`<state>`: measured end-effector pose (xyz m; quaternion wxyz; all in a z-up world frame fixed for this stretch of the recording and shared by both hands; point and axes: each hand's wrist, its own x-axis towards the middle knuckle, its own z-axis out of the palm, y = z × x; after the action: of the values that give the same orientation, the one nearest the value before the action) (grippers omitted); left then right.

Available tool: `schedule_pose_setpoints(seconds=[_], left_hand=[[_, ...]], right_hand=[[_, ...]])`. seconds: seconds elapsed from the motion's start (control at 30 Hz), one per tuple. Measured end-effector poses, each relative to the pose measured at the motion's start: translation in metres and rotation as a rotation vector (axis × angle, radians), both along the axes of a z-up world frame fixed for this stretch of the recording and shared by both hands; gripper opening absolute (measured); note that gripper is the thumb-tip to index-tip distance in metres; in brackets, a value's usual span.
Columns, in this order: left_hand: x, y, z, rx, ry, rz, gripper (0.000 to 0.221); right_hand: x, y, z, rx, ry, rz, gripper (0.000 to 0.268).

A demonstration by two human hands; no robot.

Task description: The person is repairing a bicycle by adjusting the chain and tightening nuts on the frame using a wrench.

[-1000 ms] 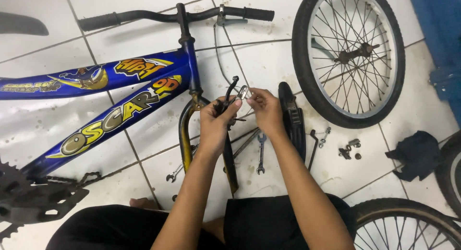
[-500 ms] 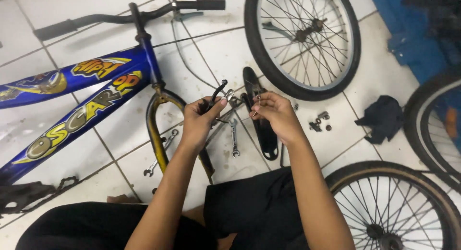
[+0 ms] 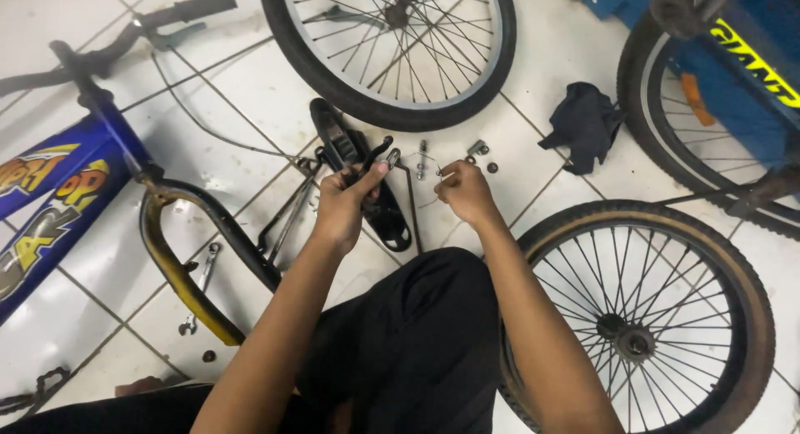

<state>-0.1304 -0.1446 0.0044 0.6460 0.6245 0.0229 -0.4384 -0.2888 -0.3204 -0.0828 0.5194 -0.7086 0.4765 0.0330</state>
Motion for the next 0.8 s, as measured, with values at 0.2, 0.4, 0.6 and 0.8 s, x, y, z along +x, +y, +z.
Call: schedule_pose_setpoints(seconds=[0.2,0.4,0.6,0.8], left_hand=[[-0.032,-0.039,-0.004,0.032,0.064,-0.028,0.022],[-0.053,-0.067,-0.006,0.05,-0.012,-0.101,0.024],[-0.064,-0.084,-0.013,0.076,-0.143,-0.158,0.02],[-0.067,-0.085,-0.039,0.13,-0.092,-0.15,0.027]], right_hand=[[-0.011,-0.005,0.033,-0.131,-0.031,-0.04,0.028],[-0.009,0.0,0.063,0.346,-0.583,-0.421,0.03],[-0.006,-0.008,0.051,0.316,-0.533,-0.453,0.014],[-0.004,-0.014,0.049,0.279,-0.423,-0.412,0.017]])
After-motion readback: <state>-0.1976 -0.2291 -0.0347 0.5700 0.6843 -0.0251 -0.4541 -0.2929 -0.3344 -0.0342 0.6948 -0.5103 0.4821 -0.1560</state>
